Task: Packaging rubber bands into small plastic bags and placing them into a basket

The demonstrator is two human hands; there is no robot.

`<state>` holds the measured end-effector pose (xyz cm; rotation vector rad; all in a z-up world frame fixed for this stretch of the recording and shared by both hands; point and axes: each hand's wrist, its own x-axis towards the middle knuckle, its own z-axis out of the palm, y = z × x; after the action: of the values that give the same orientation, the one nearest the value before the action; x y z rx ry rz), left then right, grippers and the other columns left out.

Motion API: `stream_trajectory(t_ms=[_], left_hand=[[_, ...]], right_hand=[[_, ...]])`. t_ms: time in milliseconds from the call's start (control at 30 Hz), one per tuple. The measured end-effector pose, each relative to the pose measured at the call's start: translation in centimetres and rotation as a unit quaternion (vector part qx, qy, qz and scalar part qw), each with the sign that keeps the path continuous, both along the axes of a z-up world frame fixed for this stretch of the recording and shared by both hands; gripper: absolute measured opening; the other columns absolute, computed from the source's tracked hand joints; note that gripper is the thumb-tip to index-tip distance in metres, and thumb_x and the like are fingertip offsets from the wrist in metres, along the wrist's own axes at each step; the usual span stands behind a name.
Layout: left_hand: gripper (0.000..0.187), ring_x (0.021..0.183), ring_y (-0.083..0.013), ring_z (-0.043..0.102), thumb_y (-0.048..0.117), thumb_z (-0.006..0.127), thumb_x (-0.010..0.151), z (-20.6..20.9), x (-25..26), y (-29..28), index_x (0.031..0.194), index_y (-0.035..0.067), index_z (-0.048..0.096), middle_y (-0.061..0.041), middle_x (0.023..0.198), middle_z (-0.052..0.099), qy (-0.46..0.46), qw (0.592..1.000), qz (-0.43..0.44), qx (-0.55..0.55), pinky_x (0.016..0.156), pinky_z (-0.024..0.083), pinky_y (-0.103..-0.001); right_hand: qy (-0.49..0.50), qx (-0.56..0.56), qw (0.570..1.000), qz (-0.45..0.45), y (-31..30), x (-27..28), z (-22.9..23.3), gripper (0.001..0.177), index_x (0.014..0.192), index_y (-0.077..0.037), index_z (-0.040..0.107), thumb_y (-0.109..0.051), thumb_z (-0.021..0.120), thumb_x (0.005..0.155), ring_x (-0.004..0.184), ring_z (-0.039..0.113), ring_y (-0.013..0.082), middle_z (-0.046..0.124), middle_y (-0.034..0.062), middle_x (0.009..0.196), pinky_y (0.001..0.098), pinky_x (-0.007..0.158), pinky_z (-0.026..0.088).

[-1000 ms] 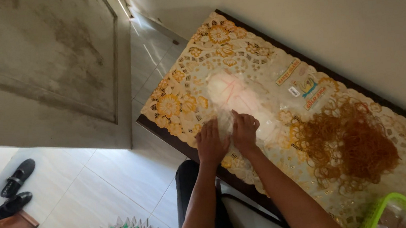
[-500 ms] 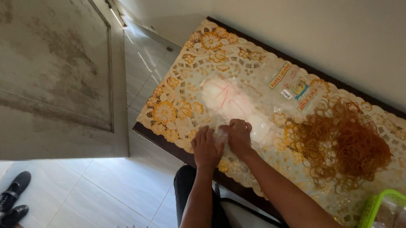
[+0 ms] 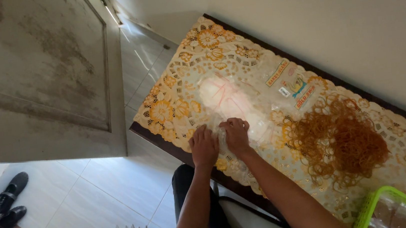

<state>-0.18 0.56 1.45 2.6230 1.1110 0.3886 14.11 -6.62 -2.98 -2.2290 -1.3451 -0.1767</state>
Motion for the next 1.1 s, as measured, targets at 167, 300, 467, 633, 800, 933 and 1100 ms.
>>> stream_trajectory(t_ms=[167,300,467,633,800,933,1100], left_hand=[[0.025,0.133,-0.0248,0.048,0.036,0.042,0.107,-0.9,0.2,-0.1,0.114,0.016,0.055,-0.005,0.138,0.053,-0.011,0.999,0.007,0.048,0.099,0.036,-0.04],[0.027,0.133,-0.0246,0.047,0.036,0.041,0.108,-1.0,0.3,0.0,0.116,0.016,0.058,-0.004,0.139,0.054,-0.007,0.999,0.011,0.045,0.101,0.035,-0.041],[0.027,0.135,-0.0229,0.045,0.031,0.035,0.111,0.4,-0.2,0.0,0.118,0.015,0.055,-0.004,0.141,0.051,0.0,1.0,0.008,-0.005,0.101,0.034,-0.038],[0.037,0.138,-0.0239,0.042,0.045,0.041,0.108,1.1,0.0,0.0,0.125,0.014,0.053,-0.005,0.144,0.047,0.003,0.999,0.0,-0.04,0.105,0.034,-0.04],[0.024,0.136,-0.0228,0.044,0.033,0.038,0.109,0.2,0.1,0.0,0.118,0.017,0.052,-0.003,0.142,0.05,0.005,1.0,0.015,-0.027,0.104,0.036,-0.04],[0.024,0.136,-0.0244,0.044,0.031,0.034,0.109,1.4,0.1,-0.1,0.118,0.017,0.051,-0.004,0.144,0.049,0.006,0.999,0.004,-0.044,0.105,0.036,-0.042],[0.021,0.141,-0.0243,0.038,0.028,0.042,0.105,2.6,0.0,-0.2,0.121,0.018,0.05,-0.003,0.146,0.046,0.061,0.994,0.011,-0.089,0.11,0.033,-0.044]], right_hand=[[0.012,-0.016,0.999,-0.035,0.1,0.3,0.0,0.024,0.111,-0.033,0.062,-0.02,0.043,0.105,0.109,0.053,0.0172,0.052,-0.0047,0.106,0.0442,0.104,0.027],[0.048,-0.002,0.996,-0.069,0.2,0.1,1.5,0.019,0.113,-0.029,0.061,-0.025,0.043,0.109,0.105,0.051,0.0163,0.049,-0.0067,0.106,0.0431,0.102,0.029],[0.062,0.01,0.992,-0.11,0.3,0.5,-0.1,0.016,0.103,-0.028,0.062,-0.036,0.049,0.109,0.102,0.054,0.0144,0.052,-0.0073,0.101,0.0409,0.102,0.029],[0.06,0.008,0.991,-0.12,0.2,0.5,0.1,0.025,0.1,-0.028,0.064,-0.046,0.049,0.109,0.101,0.056,0.0138,0.056,-0.0063,0.094,0.0425,0.102,0.029],[0.086,-0.014,0.985,-0.146,0.6,0.0,3.4,0.03,0.102,-0.034,0.067,-0.058,0.05,0.105,0.104,0.054,0.0118,0.065,-0.0101,0.088,0.0452,0.102,0.029],[0.13,-0.039,0.98,-0.148,-0.2,0.8,5.9,0.037,0.1,-0.034,0.068,-0.066,0.048,0.102,0.111,0.055,0.0146,0.068,-0.011,0.089,0.0499,0.102,0.027],[0.246,0.119,0.953,-0.129,-3.2,3.3,3.8,0.027,0.086,-0.028,0.071,-0.053,0.069,0.096,0.074,0.077,0.0158,0.075,-0.0061,0.067,0.027,0.079,0.053]])
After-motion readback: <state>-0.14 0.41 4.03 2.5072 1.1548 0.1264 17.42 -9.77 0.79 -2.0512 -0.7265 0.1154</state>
